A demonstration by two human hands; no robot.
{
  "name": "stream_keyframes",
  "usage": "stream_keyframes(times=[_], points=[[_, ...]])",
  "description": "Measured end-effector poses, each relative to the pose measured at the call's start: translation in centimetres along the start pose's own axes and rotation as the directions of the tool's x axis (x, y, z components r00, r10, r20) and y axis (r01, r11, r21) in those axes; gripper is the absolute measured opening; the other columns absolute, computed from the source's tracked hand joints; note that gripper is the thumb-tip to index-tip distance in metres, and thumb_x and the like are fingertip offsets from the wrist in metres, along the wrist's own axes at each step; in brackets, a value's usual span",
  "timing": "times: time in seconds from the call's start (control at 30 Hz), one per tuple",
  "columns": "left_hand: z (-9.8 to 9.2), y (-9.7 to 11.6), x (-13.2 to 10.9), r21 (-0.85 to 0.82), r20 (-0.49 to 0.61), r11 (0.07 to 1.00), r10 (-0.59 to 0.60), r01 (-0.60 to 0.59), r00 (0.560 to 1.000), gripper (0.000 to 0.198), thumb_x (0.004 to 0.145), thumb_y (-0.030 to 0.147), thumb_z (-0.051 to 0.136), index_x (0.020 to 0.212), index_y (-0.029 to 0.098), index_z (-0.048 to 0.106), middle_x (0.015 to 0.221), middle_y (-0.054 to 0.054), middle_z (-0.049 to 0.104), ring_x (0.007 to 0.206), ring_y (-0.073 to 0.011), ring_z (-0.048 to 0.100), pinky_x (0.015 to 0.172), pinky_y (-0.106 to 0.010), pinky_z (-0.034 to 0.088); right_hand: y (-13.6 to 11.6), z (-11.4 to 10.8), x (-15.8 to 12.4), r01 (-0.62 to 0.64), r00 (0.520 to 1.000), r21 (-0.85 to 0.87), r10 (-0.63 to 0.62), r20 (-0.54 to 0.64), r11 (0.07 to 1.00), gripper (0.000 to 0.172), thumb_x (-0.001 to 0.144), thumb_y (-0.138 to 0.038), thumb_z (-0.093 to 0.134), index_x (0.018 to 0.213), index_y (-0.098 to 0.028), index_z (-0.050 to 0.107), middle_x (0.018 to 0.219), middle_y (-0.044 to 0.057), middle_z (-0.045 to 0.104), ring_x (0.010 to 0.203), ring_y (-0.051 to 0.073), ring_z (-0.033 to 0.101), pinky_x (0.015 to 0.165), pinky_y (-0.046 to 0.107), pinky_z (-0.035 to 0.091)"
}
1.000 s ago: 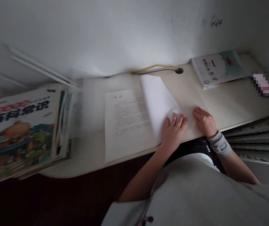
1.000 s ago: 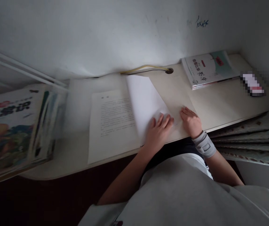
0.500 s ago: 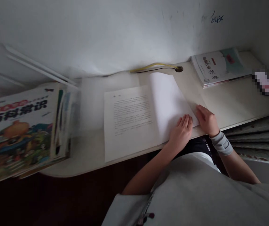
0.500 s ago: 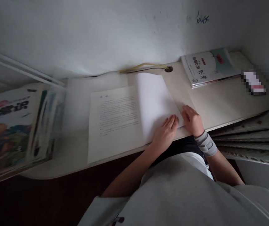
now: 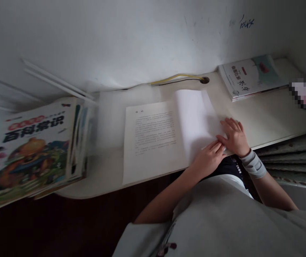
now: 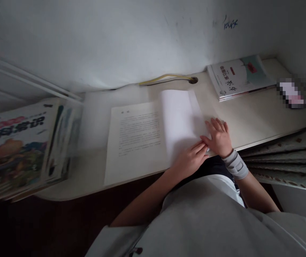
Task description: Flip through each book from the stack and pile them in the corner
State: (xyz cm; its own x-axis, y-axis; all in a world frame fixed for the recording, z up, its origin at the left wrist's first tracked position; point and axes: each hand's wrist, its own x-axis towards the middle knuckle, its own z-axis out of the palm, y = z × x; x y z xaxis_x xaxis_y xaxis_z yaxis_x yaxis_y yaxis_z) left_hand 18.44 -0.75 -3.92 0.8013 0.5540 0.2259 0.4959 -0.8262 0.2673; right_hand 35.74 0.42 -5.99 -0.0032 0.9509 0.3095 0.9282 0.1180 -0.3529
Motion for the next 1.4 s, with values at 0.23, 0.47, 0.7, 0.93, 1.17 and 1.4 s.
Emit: stream_keyframes(times=[0.23,0.47,0.7,0.93,1.17,1.4], points=[[-8.1,-5.9,0.3,-0.152,0.100,0.985,-0.061,0.076,0.993,0.042,0.097,0.040,0.037,0.131,0.018,0.051,0.141,-0.009,0.050,0.139,-0.0219,0.034,0.112,-0.042,0.033,-0.1,0.2,0.0,0.010,1.000,-0.074,-0.009,0.016,0.997,0.048,0.085,-0.040,0.057,0.127,-0.018,0.057,0.135,0.015,0.055,0.129,0.031,0.044,0.106,0.054,0.030],[-3.5,-13.5,0.5,-0.235,-0.123,0.835,-0.533,0.497,0.837,0.064,0.095,0.050,0.034,0.149,0.019,0.020,0.158,-0.018,0.013,0.145,-0.0320,0.009,0.113,-0.054,0.021,0.4,0.4,-0.1,0.006,1.000,-0.026,-0.006,-0.011,1.000,0.045,0.086,-0.036,0.056,0.128,-0.018,0.056,0.140,0.017,0.049,0.133,0.032,0.039,0.106,0.057,0.031],[-1.2,-12.0,1.4,-0.095,-0.117,0.848,-0.530,0.522,0.840,0.068,0.089,0.053,0.047,0.145,0.019,0.031,0.156,-0.019,0.020,0.143,-0.0409,0.010,0.109,-0.061,0.023,2.9,-0.2,0.0,0.031,0.999,0.114,-0.029,-0.019,0.993,0.050,0.089,-0.039,0.051,0.133,-0.016,0.050,0.148,0.018,0.037,0.139,0.033,0.030,0.106,0.056,0.036],[-1.3,-11.4,1.9,0.043,-0.122,0.808,-0.579,0.588,0.806,0.062,0.086,0.037,0.055,0.139,0.009,0.039,0.153,-0.025,0.022,0.141,-0.0462,0.012,0.108,-0.062,0.025,2.1,-0.1,-0.2,0.031,0.999,0.103,-0.029,-0.019,0.994,0.047,0.090,-0.038,0.050,0.130,-0.015,0.054,0.147,0.019,0.038,0.139,0.034,0.030,0.106,0.057,0.036],[0.5,-11.9,2.4,-0.142,-0.284,0.805,-0.591,0.576,0.755,0.056,0.090,0.037,0.049,0.140,0.016,0.035,0.154,-0.021,0.022,0.144,-0.0369,0.012,0.110,-0.060,0.024,2.4,-0.6,-0.2,0.051,0.999,0.023,-0.052,0.010,0.998,0.050,0.090,-0.038,0.051,0.133,-0.013,0.051,0.147,0.021,0.038,0.138,0.035,0.031,0.105,0.056,0.037],[-0.1,-11.8,2.5,-0.310,-0.198,0.773,-0.621,0.553,0.758,0.059,0.095,0.048,0.034,0.146,0.018,0.026,0.155,-0.019,0.023,0.145,-0.0308,0.013,0.113,-0.053,0.023,-3.8,-1.2,-0.1,0.397,0.898,-0.073,-0.370,0.239,0.915,0.076,0.083,-0.059,0.054,0.144,-0.016,0.037,0.151,0.020,0.030,0.141,0.034,0.024,0.111,0.060,0.020]])
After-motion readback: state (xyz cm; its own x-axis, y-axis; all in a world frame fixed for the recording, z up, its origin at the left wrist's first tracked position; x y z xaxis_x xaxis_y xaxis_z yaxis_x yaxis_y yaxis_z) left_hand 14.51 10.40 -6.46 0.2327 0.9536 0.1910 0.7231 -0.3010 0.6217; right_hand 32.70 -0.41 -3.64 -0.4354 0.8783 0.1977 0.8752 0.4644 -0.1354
